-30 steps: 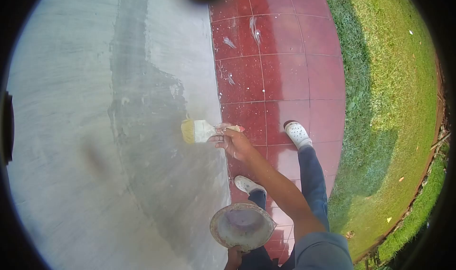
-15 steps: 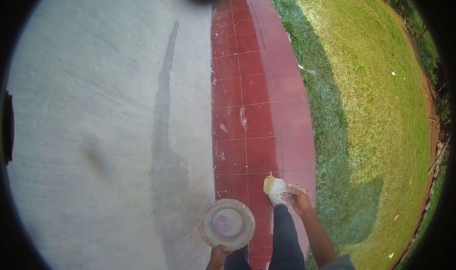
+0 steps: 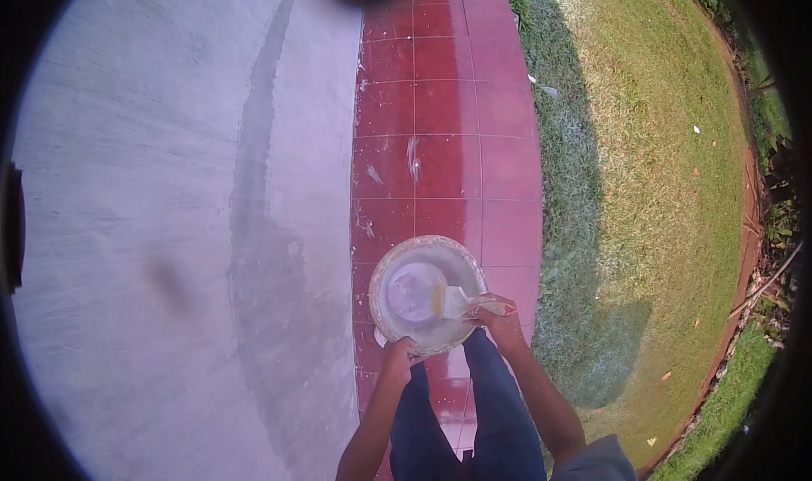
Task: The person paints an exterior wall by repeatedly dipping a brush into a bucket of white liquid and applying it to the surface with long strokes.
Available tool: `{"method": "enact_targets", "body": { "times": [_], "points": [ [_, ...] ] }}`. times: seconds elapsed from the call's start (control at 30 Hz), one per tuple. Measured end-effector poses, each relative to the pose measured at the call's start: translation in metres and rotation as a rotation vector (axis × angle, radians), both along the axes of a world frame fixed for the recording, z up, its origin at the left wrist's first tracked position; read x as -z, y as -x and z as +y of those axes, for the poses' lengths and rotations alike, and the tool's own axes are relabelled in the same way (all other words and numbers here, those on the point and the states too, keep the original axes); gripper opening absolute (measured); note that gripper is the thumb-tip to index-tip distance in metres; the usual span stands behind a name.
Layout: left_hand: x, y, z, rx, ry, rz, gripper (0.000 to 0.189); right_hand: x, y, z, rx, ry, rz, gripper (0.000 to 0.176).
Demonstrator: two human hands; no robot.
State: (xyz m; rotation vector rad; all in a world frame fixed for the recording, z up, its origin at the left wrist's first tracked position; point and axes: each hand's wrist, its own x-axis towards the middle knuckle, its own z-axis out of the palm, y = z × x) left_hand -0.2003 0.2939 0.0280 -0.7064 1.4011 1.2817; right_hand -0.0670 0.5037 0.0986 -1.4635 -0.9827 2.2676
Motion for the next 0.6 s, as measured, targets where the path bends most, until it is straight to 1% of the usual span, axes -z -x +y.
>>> {"method": "enact_targets", "body": {
  "times": [0.03, 0.07, 0.13, 0.17, 0.23, 0.27, 0.33, 0.37, 0.43, 0.47, 0.53, 0.57, 0.6],
  "points": [
    [-0.008, 0.006, 0.009, 0.037, 0.045, 0.015, 0.045, 0.002, 0.010, -0.006, 0.006, -0.028, 0.009, 0.015],
    [-0.013, 0.013, 0.014, 0.038, 0.022, 0.023, 0.045, 0.001, 0.025, -0.011, 0.044, -0.021, 0.011, 0.014],
    [-0.035, 0.028, 0.028, 0.011, -0.060, 0.063, 0.047, 0.000, 0.050, -0.018, 0.016, -0.063, -0.011, 0.014],
    [-0.032, 0.035, 0.029, 0.000, -0.038, 0.051, 0.047, 0.002, 0.063, -0.020, 0.005, -0.042, -0.023, 0.014],
    [-0.029, 0.042, 0.026, 0.052, -0.019, 0.086, 0.049, 0.006, 0.080, -0.025, -0.059, -0.155, -0.011, 0.015],
    [-0.030, 0.043, 0.028, 0.048, -0.011, 0.083, 0.049, 0.013, 0.085, -0.026, -0.064, -0.147, -0.014, 0.015],
    [-0.036, 0.042, 0.030, -0.007, -0.008, 0.153, 0.050, 0.027, 0.090, -0.029, -0.182, -0.396, -0.086, 0.017],
    [-0.038, 0.042, 0.029, -0.011, -0.004, 0.150, 0.050, 0.030, 0.096, -0.031, -0.186, -0.393, -0.088, 0.017],
    [-0.039, 0.046, 0.029, -0.027, -0.005, 0.158, 0.050, 0.036, 0.111, -0.033, -0.145, -0.585, -0.161, 0.018],
    [-0.041, 0.046, 0.029, -0.029, -0.005, 0.156, 0.050, 0.038, 0.119, -0.032, -0.148, -0.586, -0.162, 0.018],
    [-0.044, 0.045, 0.027, -0.028, 0.016, 0.170, 0.051, 0.045, 0.134, -0.034, -0.190, -0.809, -0.278, 0.017],
    [-0.048, 0.044, 0.029, -0.028, 0.023, 0.167, 0.051, 0.052, 0.141, -0.035, -0.193, -0.802, -0.280, 0.017],
    [-0.050, 0.042, 0.029, -0.037, 0.006, 0.179, 0.052, 0.061, 0.148, -0.038, -0.222, -0.860, -0.327, 0.017]
  ]
}}
